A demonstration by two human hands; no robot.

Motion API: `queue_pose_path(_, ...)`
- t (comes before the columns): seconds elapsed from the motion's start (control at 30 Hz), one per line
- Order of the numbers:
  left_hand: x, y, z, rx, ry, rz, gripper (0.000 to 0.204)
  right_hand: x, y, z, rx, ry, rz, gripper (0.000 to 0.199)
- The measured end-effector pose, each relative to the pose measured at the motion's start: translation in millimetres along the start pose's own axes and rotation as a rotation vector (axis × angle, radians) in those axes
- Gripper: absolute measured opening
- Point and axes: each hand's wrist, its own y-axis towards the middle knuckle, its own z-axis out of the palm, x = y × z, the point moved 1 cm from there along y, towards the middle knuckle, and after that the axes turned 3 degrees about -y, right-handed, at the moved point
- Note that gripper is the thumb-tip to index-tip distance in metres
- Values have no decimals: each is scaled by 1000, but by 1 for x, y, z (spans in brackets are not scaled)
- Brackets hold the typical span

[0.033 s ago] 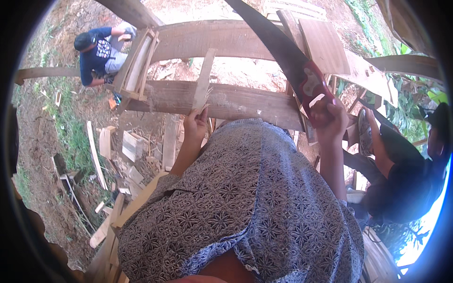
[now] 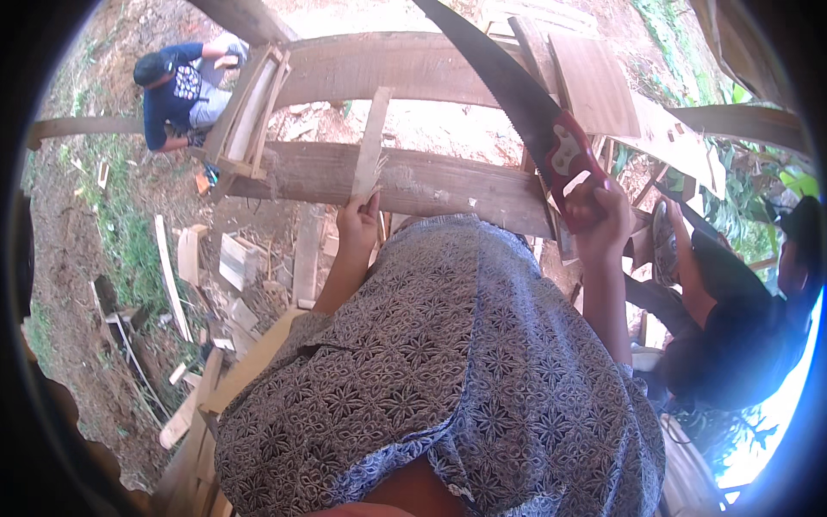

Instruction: The person saws a small piece of wood on a wooden workbench using a hand saw. They then sit on the ground and use a hammer to split the wood further.

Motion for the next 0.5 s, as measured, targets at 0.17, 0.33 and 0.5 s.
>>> queue_pose_path(0.17, 16, 29, 1, -169, 120, 121, 31, -10, 12, 15, -75, -30, 122, 18)
queue_pose_path(0.33, 26, 13, 27, -448, 1674, 661, 57, -13, 20, 7, 59, -181, 141, 16)
queue_pose_path(0.5, 6, 32, 93, -142, 1719, 1038, 62, -10, 19, 13, 277, -598, 114, 14)
